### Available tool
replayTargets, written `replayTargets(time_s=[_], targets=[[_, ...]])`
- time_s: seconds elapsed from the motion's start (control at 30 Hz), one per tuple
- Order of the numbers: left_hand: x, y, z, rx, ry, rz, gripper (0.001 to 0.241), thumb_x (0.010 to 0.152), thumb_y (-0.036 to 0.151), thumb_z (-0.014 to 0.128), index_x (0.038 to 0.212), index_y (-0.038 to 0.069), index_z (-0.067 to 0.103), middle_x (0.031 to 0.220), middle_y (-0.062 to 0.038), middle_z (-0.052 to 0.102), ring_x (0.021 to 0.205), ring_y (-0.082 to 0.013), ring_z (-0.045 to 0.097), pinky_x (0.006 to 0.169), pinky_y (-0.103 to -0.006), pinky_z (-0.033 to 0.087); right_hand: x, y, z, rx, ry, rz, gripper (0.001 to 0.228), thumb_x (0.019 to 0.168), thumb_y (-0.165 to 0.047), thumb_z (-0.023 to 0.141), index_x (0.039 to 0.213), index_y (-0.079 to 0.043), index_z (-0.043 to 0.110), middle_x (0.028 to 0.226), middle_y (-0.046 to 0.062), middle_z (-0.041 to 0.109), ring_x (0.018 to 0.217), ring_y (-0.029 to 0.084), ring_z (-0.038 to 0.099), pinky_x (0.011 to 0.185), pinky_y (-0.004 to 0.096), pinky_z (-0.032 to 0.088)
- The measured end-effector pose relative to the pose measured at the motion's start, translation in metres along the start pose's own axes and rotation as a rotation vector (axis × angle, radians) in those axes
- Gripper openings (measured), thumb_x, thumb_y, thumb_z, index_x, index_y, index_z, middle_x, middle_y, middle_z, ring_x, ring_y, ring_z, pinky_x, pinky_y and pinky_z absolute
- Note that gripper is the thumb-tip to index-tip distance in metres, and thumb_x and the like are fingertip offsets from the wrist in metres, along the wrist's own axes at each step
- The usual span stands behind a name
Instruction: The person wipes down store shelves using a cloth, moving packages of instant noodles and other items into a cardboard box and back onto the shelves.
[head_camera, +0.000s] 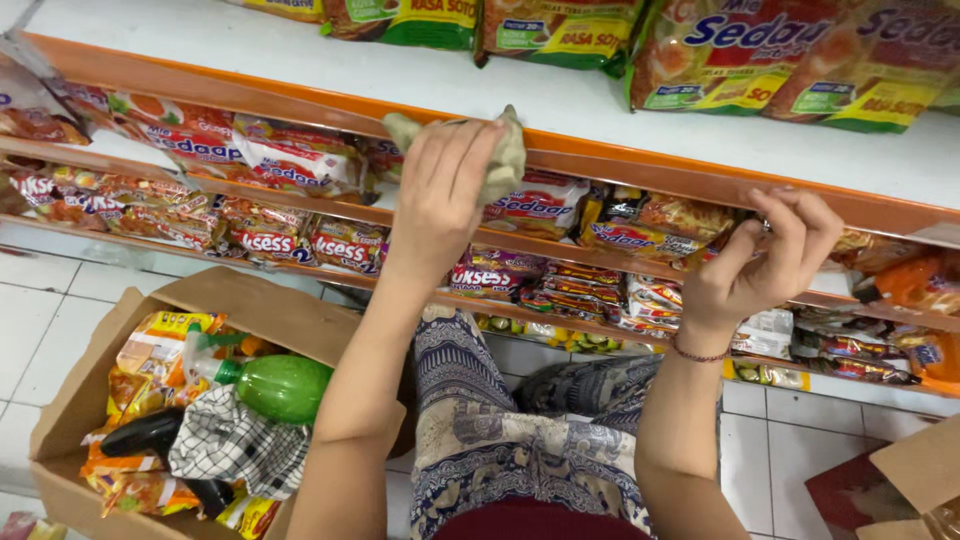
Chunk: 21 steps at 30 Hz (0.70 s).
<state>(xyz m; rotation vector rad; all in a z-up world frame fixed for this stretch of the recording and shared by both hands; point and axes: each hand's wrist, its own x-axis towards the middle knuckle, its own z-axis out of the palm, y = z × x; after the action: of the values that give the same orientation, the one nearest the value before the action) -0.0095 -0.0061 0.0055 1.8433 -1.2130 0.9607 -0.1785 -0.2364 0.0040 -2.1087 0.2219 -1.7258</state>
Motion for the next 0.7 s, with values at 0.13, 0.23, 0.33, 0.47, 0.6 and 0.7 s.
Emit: replayTargets(time_s=[0.13, 0.23, 0.33, 0.47, 0.6, 0.7], targets=[[0.0, 0.016, 0.015, 0.079, 0.032, -0.006, 0.04, 0.091, 0.002, 0.068, 0.131, 0.001, 0.062, 0.129, -0.017, 0.058, 0.121, -0.0357, 0.059, 0.114, -0.056, 0.044, 0.001, 0.008, -0.003, -0.001, -0.004, 0.01, 0.031, 0.094, 0.015, 0.051, 0.117, 0.002, 0.068, 0.121, 0.014, 0.053, 0.11, 0.026, 0.058, 0.094, 0.035, 0.052], [0.008, 0.035, 0.033, 0.036, 0.038, 0.032, 0.038, 0.091, 0.006, 0.07, 0.128, 0.001, 0.063, 0.129, -0.018, 0.058, 0.118, -0.0358, 0.059, 0.113, -0.0555, 0.044, -0.001, 0.012, -0.003, 0.004, 0.001, -0.001, 0.032, 0.093, 0.016, 0.053, 0.117, 0.002, 0.068, 0.121, 0.013, 0.054, 0.111, 0.026, 0.058, 0.098, 0.037, 0.051], [0.018, 0.062, 0.055, -0.068, 0.015, 0.098, 0.04, 0.094, 0.013, 0.073, 0.129, -0.002, 0.063, 0.129, -0.018, 0.059, 0.117, -0.0342, 0.06, 0.111, -0.0532, 0.045, -0.001, 0.015, -0.003, 0.021, 0.013, -0.001, 0.03, 0.094, 0.016, 0.053, 0.117, 0.003, 0.068, 0.121, 0.013, 0.054, 0.111, 0.026, 0.058, 0.099, 0.037, 0.051], [0.035, 0.107, 0.094, -0.16, -0.004, 0.161, 0.038, 0.097, 0.016, 0.072, 0.13, -0.002, 0.063, 0.13, -0.018, 0.06, 0.119, -0.0315, 0.061, 0.111, -0.0487, 0.046, -0.001, 0.021, -0.012, 0.041, 0.061, 0.084, 0.029, 0.094, 0.015, 0.05, 0.113, 0.003, 0.068, 0.12, 0.013, 0.053, 0.101, 0.022, 0.057, 0.081, 0.029, 0.046], [0.053, 0.137, 0.118, -0.204, -0.042, 0.232, 0.039, 0.097, 0.014, 0.068, 0.133, 0.0, 0.062, 0.13, -0.016, 0.061, 0.123, -0.0302, 0.062, 0.114, -0.046, 0.048, 0.004, 0.031, -0.031, 0.036, 0.114, -0.002, 0.025, 0.096, 0.014, 0.052, 0.115, 0.004, 0.065, 0.121, 0.011, 0.052, 0.103, 0.021, 0.057, 0.085, 0.03, 0.05], [0.056, 0.133, 0.112, -0.325, -0.042, 0.245, 0.044, 0.099, 0.02, 0.067, 0.139, 0.003, 0.058, 0.13, -0.014, 0.061, 0.124, -0.0298, 0.062, 0.113, -0.0468, 0.048, 0.003, 0.04, -0.049, 0.013, 0.154, 0.027, 0.024, 0.097, 0.013, 0.05, 0.114, 0.005, 0.063, 0.121, 0.011, 0.051, 0.102, 0.021, 0.055, 0.082, 0.03, 0.045]])
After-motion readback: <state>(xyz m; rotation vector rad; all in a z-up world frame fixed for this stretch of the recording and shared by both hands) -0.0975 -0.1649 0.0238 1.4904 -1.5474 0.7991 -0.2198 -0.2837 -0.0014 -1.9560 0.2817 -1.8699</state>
